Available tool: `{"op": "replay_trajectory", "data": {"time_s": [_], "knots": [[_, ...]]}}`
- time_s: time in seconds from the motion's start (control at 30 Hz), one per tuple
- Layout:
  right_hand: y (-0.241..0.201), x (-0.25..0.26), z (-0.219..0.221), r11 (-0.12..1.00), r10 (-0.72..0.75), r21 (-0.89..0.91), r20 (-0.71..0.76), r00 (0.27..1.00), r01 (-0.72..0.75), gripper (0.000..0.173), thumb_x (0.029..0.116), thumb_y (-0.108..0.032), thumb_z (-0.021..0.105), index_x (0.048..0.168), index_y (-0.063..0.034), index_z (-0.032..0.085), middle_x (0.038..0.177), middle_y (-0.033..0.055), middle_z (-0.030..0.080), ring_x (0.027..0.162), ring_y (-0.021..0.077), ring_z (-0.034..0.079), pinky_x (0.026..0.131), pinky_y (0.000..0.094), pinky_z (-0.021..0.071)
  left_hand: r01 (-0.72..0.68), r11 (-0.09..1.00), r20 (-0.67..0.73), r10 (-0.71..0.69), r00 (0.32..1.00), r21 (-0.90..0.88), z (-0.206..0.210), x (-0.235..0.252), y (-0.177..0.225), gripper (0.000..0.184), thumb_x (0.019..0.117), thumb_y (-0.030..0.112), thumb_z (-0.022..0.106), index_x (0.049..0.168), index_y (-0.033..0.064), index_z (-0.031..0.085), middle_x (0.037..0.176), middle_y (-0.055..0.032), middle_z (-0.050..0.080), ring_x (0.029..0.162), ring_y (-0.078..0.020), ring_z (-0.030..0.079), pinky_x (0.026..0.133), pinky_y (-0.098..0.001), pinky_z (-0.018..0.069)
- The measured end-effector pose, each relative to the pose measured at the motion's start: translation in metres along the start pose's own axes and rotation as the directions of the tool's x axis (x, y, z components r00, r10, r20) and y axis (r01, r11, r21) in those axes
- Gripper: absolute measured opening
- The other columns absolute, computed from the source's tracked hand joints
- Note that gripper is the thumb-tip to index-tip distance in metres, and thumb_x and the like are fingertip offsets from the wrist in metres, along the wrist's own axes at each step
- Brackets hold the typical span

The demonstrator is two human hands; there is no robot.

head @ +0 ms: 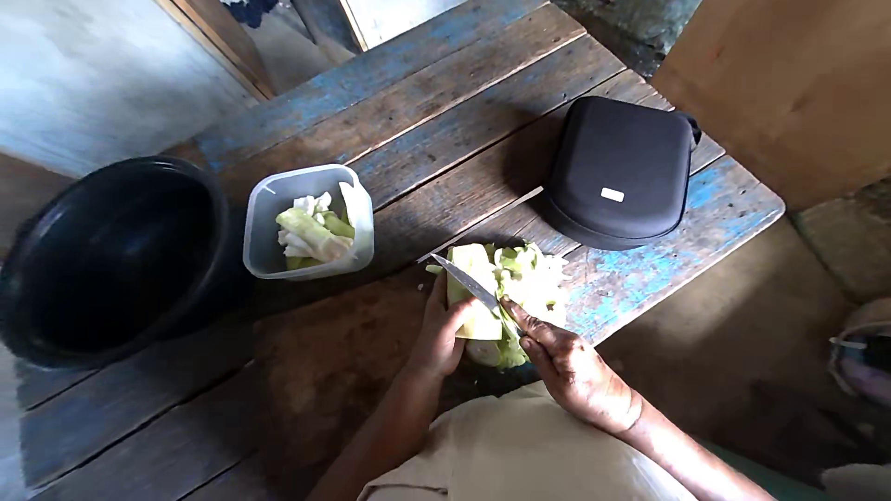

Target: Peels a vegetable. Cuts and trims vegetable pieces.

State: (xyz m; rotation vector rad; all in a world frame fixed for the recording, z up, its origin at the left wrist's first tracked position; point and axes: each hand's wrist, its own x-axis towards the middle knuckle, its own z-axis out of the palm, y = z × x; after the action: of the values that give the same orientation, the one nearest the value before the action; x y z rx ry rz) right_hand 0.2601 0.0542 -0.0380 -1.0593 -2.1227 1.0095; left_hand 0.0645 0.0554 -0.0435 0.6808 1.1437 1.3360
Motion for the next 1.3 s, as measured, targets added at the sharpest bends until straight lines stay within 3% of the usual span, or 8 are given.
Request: {"op": "replay_trajectory", "data": {"time_s": [0.33, 0.57, 0.63, 0.7, 0.77, 0.83, 0.93, 1.3], "knots": [[-0.003, 0.003, 0.007, 0.995, 0.011, -0.103, -0.040, 0.999, -0.015, 0.044, 0.1079, -0.025, 0.042, 0.145, -0.0080, 0.058, 0.098, 0.0148, 0.073, 0.079, 0.0240, 0.071, 0.071, 0.0386, 0.0580, 0.064, 0.998, -0.011, -0.065, 0.998, -0.023, 0.004, -0.006, -0.001, 0.056, 0.0884, 0.008, 0.052, 0.143, 0.0056, 0.038, 0.108, -0.0024, 0.067, 0.095, -0.0091, 0.069, 0.085, -0.0285, 0.0595], [0.004, 0.011, 0.008, 0.999, 0.030, -0.042, -0.067, 0.997, -0.033, 0.043, 0.1074, -0.022, 0.043, 0.143, -0.0037, 0.059, 0.107, 0.0165, 0.074, 0.089, 0.0239, 0.073, 0.083, 0.0378, 0.0581, 0.159, 0.985, 0.049, -0.162, 0.986, 0.059, 0.006, -0.018, 0.000, 0.068, 0.0879, 0.012, 0.052, 0.150, -0.0005, 0.028, 0.115, -0.0053, 0.064, 0.097, -0.0083, 0.068, 0.085, -0.0273, 0.0593], [0.010, 0.017, 0.006, 0.995, 0.081, -0.042, -0.122, 0.989, -0.086, 0.042, 0.1053, -0.018, 0.045, 0.142, -0.0042, 0.060, 0.095, 0.0159, 0.074, 0.078, 0.0242, 0.071, 0.075, 0.0402, 0.0584, 0.180, 0.982, 0.106, -0.185, 0.977, 0.054, 0.007, -0.025, 0.002, 0.071, 0.0869, 0.011, 0.053, 0.151, -0.0015, 0.025, 0.114, -0.0036, 0.064, 0.096, -0.0072, 0.069, 0.084, -0.0265, 0.0597], [0.023, 0.022, -0.004, 0.979, 0.204, 0.045, -0.110, 0.973, -0.201, 0.043, 0.1067, -0.018, 0.043, 0.146, -0.0058, 0.056, 0.084, 0.0112, 0.070, 0.069, 0.0172, 0.064, 0.069, 0.0361, 0.0552, 0.151, 0.987, 0.199, -0.160, 0.967, 0.062, 0.006, -0.029, 0.002, 0.071, 0.0879, 0.014, 0.056, 0.150, -0.0028, 0.024, 0.114, -0.0043, 0.066, 0.096, -0.0104, 0.070, 0.084, -0.0287, 0.0611], [0.029, 0.021, -0.008, 0.954, 0.255, 0.173, -0.052, 0.965, -0.243, 0.044, 0.1086, -0.022, 0.039, 0.147, -0.0061, 0.053, 0.074, -0.0005, 0.056, 0.060, 0.0048, 0.050, 0.059, 0.0239, 0.0479, 0.149, 0.985, 0.125, -0.158, 0.979, 0.083, 0.007, -0.027, 0.003, 0.070, 0.0892, 0.015, 0.054, 0.151, -0.0004, 0.026, 0.115, -0.0079, 0.065, 0.096, -0.0129, 0.070, 0.082, -0.0305, 0.0610], [0.018, 0.014, -0.008, 0.958, 0.196, 0.217, -0.015, 0.981, -0.188, 0.043, 0.1080, -0.022, 0.042, 0.143, -0.0020, 0.057, 0.081, 0.0006, 0.064, 0.063, 0.0009, 0.053, 0.063, 0.0207, 0.0490, 0.130, 0.982, 0.037, -0.137, 0.990, 0.140, 0.003, -0.018, 0.004, 0.072, 0.0900, 0.015, 0.055, 0.155, 0.0046, 0.026, 0.122, -0.0082, 0.062, 0.101, -0.0108, 0.067, 0.086, -0.0286, 0.0592], [0.007, 0.005, -0.004, 0.993, 0.027, 0.113, 0.029, 0.999, -0.030, 0.043, 0.1082, -0.020, 0.042, 0.144, -0.0014, 0.057, 0.118, 0.0139, 0.073, 0.098, 0.0122, 0.070, 0.091, 0.0271, 0.0545, 0.086, 0.971, 0.008, -0.090, 0.996, 0.222, 0.001, -0.010, 0.007, 0.078, 0.0852, 0.016, 0.062, 0.156, 0.0083, 0.028, 0.124, -0.0078, 0.062, 0.103, -0.0103, 0.068, 0.087, -0.0282, 0.0592], [0.010, 0.009, 0.009, 0.998, 0.033, -0.045, -0.057, 0.998, -0.035, 0.042, 0.1067, -0.022, 0.045, 0.142, -0.0058, 0.060, 0.103, 0.0157, 0.074, 0.085, 0.0243, 0.072, 0.078, 0.0392, 0.0582, 0.120, 0.962, 0.037, -0.133, 0.990, 0.245, 0.010, -0.014, 0.010, 0.081, 0.0844, 0.012, 0.065, 0.155, 0.0066, 0.026, 0.124, -0.0093, 0.061, 0.102, -0.0103, 0.068, 0.086, -0.0263, 0.0596]]}}
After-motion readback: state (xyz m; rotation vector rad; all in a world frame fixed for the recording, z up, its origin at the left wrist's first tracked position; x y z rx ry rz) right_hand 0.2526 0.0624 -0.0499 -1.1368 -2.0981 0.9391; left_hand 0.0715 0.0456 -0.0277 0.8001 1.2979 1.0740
